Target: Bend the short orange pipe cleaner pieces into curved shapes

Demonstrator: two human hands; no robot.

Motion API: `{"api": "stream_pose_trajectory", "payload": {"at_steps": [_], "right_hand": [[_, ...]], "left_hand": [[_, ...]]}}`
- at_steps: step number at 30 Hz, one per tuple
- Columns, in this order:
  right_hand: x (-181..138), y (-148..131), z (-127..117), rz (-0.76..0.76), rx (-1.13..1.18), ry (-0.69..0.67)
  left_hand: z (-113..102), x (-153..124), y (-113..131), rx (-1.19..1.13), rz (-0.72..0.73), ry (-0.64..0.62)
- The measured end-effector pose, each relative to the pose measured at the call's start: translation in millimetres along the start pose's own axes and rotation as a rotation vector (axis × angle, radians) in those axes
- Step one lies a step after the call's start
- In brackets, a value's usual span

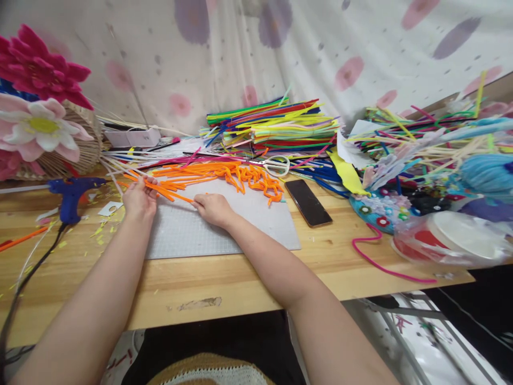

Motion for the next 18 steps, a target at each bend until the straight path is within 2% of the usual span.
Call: {"api": "stream_pose_trajectory", "payload": {"at_steps": [7, 10, 15, 18], "right_hand": [[-6, 7, -7, -0.008, 0.025, 0.092], [-5, 11, -8, 0.017, 0.051, 0.13], [-3, 13, -4, 0.026, 0.051, 0.167], [-4, 11, -4, 0.003, 0.027, 0.147]], "left_hand": [[5, -6, 1, 0.0, -0.084, -0.085], [13, -13, -5, 0.044, -0.134, -0.223], [30, -33, -20, 0.178, -0.349, -0.478], [32, -38, -23, 0.236, -0.374, -0.482]]}}
Point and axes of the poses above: each hand's wrist, its own x-axis towards the middle knuckle, its own z-axis out of the palm, y = z × x, the point moved 1 cm from there along x, towards the middle knuckle, and after that the axes turned 13 degrees about -y, right-handed, at the moved point
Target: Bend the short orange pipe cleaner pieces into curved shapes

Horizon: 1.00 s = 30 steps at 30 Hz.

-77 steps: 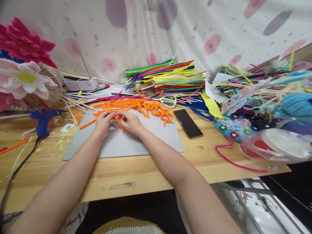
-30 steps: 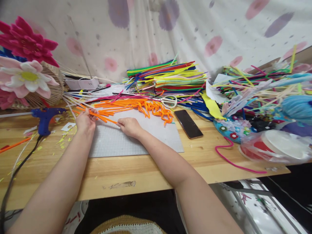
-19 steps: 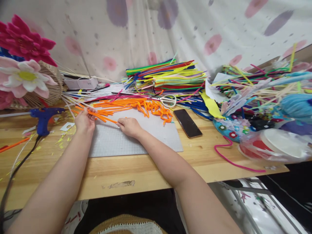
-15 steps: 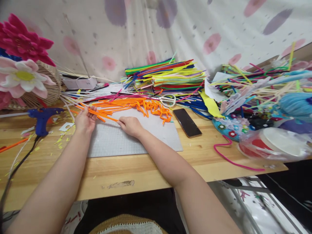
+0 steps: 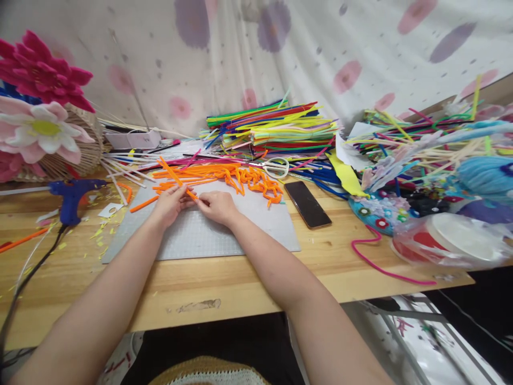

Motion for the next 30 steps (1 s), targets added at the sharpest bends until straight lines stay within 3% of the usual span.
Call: {"api": "stream_pose_trajectory", "payload": {"at_steps": [4, 10, 14, 20, 26, 30], "right_hand": [[2, -5, 0, 0.041, 0.03, -0.071], [13, -9, 7, 0.199, 0.075, -0.104], [15, -12, 7, 0.189, -0.01, -0.085], [12, -17, 5, 0.18, -0.121, -0.098], [9, -18, 8, 0.171, -0.157, -0.096], [5, -11, 7, 0.246, -0.132, -0.059]], "left_hand": [[-3, 0, 0, 0.004, 0.005, 0.055], [0, 6, -2, -0.069, 0.103, 0.001], [2, 11, -1, -0.138, 0.217, 0.151], [3, 10, 1, -0.245, 0.241, 0.324], [4, 7, 2, -0.239, 0.231, 0.303], [6, 4, -1, -0.151, 0.192, 0.178]]}}
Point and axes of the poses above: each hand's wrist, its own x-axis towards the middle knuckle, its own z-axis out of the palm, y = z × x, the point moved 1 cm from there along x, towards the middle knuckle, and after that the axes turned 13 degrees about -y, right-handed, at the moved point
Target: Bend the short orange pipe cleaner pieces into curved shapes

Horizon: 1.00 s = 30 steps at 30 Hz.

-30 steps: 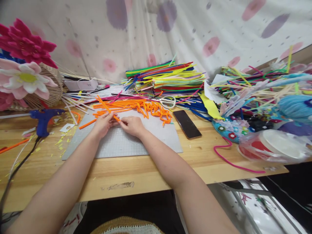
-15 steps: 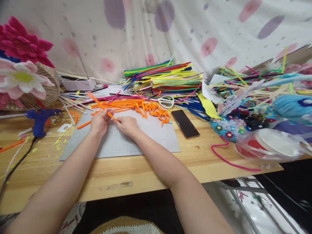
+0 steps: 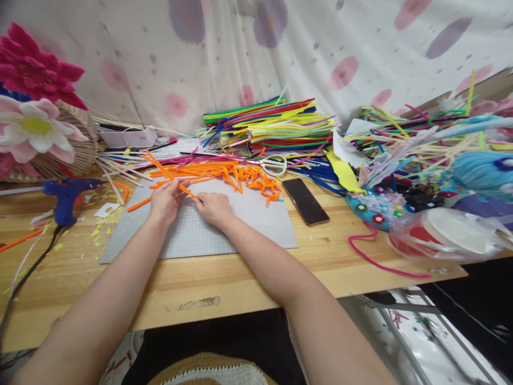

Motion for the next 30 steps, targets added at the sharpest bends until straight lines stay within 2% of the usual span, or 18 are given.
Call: {"api": "stream_pose_trajectory", "payload": {"at_steps": [4, 8, 12, 15, 19, 22, 27, 30], "right_hand": [[0, 5, -1, 0.011, 0.039, 0.026], [1, 8, -10, -0.063, 0.116, 0.031], [4, 26, -25, 0.072, 0.183, 0.129], [6, 41, -31, 0.132, 0.21, 0.031], [3, 43, -33, 0.023, 0.187, -0.163], [1, 37, -33, 0.001, 0.166, -0.178], [10, 37, -23, -0.046, 0.458, -0.089], [16, 40, -14, -0.085, 0.645, -0.051]], "left_hand": [[3, -3, -1, 0.082, -0.045, -0.094], [-1, -2, 2, 0.092, -0.005, -0.056], [-11, 2, 3, 0.066, -0.021, -0.053], [-16, 5, 1, 0.075, -0.052, -0.098], [-16, 6, 0, 0.07, -0.077, -0.15], [-14, 4, 4, -0.009, -0.095, -0.167], [-7, -2, 11, -0.222, -0.238, -0.231], [-2, -7, 8, -0.069, -0.257, -0.269]]}}
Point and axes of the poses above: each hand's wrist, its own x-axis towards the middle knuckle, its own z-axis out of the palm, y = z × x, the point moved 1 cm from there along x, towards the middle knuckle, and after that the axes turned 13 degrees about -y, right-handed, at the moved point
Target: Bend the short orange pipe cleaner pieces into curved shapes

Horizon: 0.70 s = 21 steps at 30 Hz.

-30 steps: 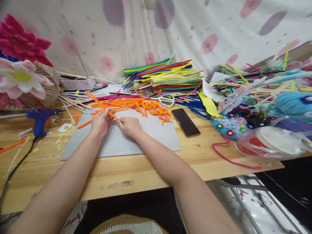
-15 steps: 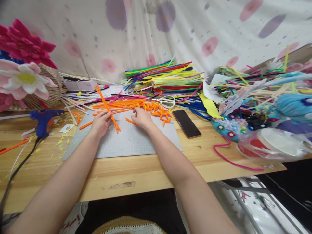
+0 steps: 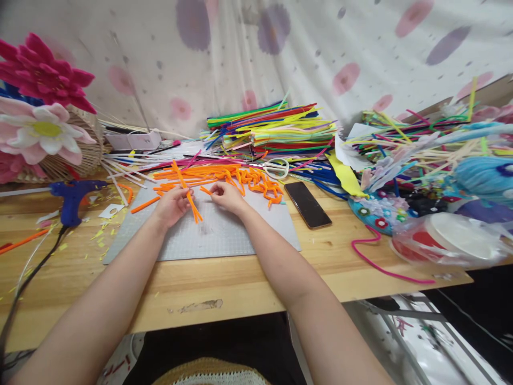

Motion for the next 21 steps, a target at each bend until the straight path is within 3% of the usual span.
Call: {"api": "stream_pose_trajectory", "payload": {"at_steps": [6, 13, 21], "right_hand": [[1, -1, 4, -0.107, 0.105, -0.019], [-1, -3, 6, -0.111, 0.224, 0.021], [6, -2, 17, -0.057, 0.654, 0.216]], "left_hand": [[4, 1, -14, 0.326, 0.05, -0.021], [5, 2, -16, 0.418, 0.097, 0.046], [7, 1, -17, 0.412, 0.079, 0.019]]}}
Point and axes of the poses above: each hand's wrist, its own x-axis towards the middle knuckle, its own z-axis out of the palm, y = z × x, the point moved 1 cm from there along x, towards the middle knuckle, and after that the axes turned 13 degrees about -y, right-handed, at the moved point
